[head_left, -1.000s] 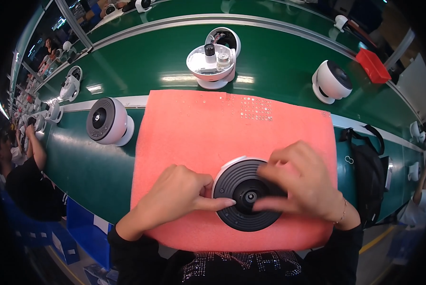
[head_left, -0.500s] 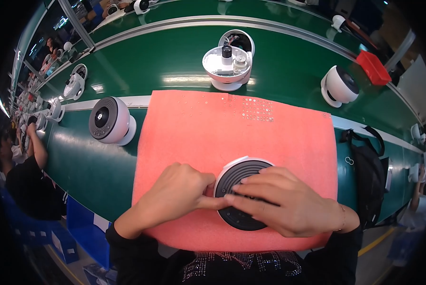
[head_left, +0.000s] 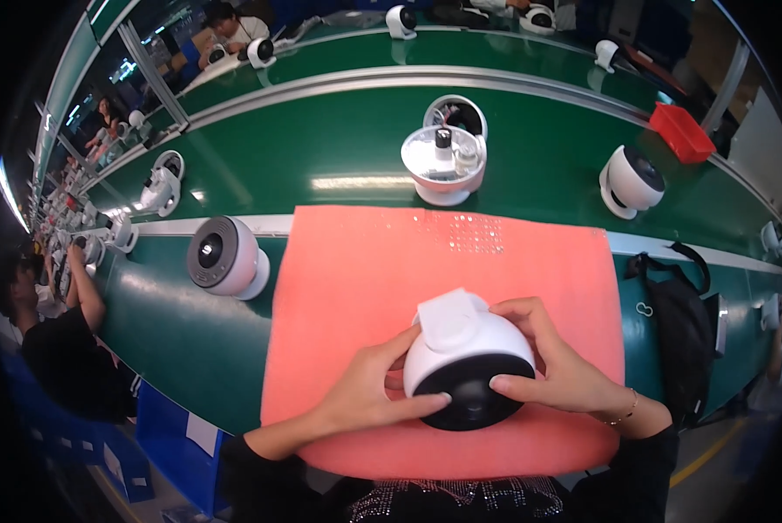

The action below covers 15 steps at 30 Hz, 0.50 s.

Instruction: Assembling electronic security camera components on a production line.

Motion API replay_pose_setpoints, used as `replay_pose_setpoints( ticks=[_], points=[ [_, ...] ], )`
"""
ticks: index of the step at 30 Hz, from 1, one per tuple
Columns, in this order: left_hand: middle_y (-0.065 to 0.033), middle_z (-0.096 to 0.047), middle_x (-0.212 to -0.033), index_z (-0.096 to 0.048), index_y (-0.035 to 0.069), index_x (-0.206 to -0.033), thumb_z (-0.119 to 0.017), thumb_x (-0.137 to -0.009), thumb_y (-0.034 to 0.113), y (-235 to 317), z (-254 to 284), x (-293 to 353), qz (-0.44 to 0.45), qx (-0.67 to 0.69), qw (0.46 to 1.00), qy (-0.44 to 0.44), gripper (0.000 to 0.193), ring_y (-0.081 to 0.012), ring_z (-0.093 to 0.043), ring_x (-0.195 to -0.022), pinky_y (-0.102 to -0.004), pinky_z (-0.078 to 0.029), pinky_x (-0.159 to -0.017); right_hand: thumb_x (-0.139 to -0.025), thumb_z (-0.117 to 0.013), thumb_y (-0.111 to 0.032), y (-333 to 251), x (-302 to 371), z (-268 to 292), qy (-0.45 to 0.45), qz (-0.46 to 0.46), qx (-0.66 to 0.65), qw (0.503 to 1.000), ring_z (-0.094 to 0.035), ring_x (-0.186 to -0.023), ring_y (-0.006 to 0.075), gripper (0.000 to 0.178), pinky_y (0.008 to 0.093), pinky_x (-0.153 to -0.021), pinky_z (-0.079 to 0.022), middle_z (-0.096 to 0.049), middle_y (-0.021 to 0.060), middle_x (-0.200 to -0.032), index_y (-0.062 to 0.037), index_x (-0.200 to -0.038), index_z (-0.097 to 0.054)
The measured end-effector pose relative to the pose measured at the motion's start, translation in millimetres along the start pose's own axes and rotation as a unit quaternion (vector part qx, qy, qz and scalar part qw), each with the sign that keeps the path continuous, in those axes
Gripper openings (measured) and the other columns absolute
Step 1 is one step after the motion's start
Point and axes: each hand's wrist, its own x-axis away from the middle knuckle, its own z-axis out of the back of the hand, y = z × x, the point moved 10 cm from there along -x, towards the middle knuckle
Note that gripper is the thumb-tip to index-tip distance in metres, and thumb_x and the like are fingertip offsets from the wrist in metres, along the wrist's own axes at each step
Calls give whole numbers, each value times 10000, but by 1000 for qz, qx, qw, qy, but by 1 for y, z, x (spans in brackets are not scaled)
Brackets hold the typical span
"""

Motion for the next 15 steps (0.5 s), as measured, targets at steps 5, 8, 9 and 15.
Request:
replay_pose_setpoints(
  ticks=[5,8,9,15],
  points=[
    [-200,-558,-1096,-297,-62,-1311,-733,-672,219,75,6,15,-132,-157,976,79,823,-257,-580,-995,-345,-504,-805,-642,-772,-297,-63,-5,17,95,104,75,987,-562,-989,269,691,354,-838,-450,-530,198,-1047,-14,-1121,-361],
    [-166,-564,-1112,-314,-44,-1316,-736,-656,239,92,17,16,-141,-151,970,125,833,-228,-579,-985,-338,-508,-779,-606,-778,-346,-100,-11,30,127,215,133,959,-635,-836,286,630,333,-735,-494,-608,201,-909,-13,-1029,-451],
    [-155,-565,-1116,-312,-39,-1320,-734,-657,241,95,22,11,-142,-138,972,125,834,-219,-577,-982,-332,-508,-773,-602,-774,-369,-105,-15,35,145,218,153,953,-629,-852,289,665,337,-759,-486,-604,200,-925,-10,-1053,-442],
    [-161,-532,-1138,-398,-40,-1226,-703,-654,340,99,77,-1,-335,182,909,167,751,-258,-534,-1051,-361,-416,-924,-635,-777,-199,-131,-18,19,9,253,-12,967,-312,-1253,280,996,409,-974,-372,-245,164,-1368,-109,-1381,-124]
  ],
)
